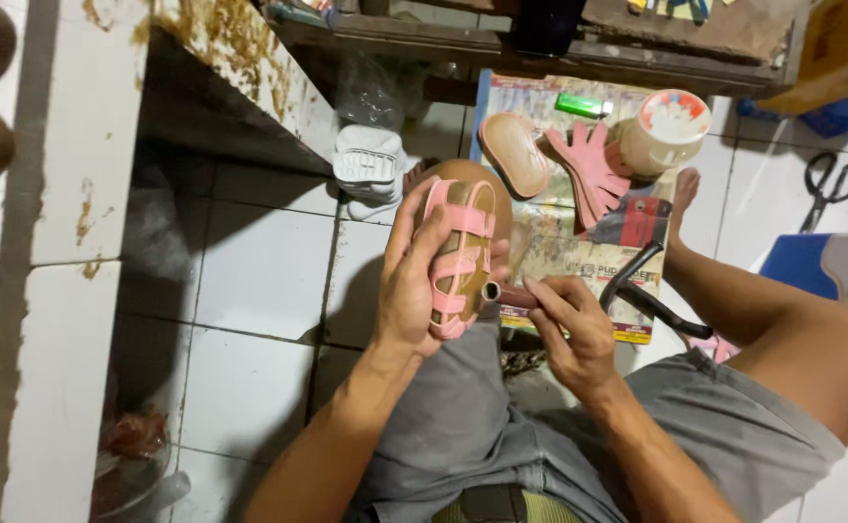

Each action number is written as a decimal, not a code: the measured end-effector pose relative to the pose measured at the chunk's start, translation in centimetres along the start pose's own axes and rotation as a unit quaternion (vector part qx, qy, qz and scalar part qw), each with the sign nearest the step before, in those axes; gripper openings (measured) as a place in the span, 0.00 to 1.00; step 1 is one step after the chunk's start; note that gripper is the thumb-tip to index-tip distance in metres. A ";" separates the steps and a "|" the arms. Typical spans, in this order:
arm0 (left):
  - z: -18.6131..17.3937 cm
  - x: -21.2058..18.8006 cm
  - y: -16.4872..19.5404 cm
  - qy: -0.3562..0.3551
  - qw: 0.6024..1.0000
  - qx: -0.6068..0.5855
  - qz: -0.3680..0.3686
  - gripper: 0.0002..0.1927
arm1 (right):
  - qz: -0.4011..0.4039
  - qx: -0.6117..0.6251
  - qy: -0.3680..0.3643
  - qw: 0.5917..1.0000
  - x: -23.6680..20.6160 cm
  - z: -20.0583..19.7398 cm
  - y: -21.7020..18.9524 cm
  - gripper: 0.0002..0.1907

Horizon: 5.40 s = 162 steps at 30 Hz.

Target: The person sits on the floor assembling a pink sandal, fitting the cut strap pieces onto the sole and pressing them down with a cylindrical hand tool. They turn the sandal over, work on the straps one at a time, and set the finished sandal on the work board.

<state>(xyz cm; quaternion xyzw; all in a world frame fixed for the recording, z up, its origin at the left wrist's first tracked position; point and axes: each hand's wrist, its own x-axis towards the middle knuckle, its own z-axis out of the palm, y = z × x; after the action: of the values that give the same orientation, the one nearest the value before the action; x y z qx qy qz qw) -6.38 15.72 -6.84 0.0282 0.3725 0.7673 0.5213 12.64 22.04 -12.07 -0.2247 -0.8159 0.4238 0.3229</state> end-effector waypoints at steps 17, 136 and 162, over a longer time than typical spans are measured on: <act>0.3 -0.5 -0.9 -0.017 0.998 0.051 0.028 0.31 | -0.050 -0.034 0.001 0.998 0.5 -0.9 -1.6 0.24; 5.5 11.7 -13.1 -0.264 0.651 0.683 0.202 0.13 | 0.495 0.411 0.276 0.714 0.1 -6.6 4.9 0.28; 1.7 17.6 -4.4 0.099 0.988 0.120 -0.004 0.15 | 0.348 -0.138 -0.149 0.915 5.2 1.0 1.8 0.40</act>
<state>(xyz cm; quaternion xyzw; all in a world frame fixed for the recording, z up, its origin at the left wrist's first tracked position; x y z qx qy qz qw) -10.23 31.85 -14.29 0.0125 0.5121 0.7136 0.4779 8.52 25.78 -12.30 -0.4712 -0.7751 0.4210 -0.0046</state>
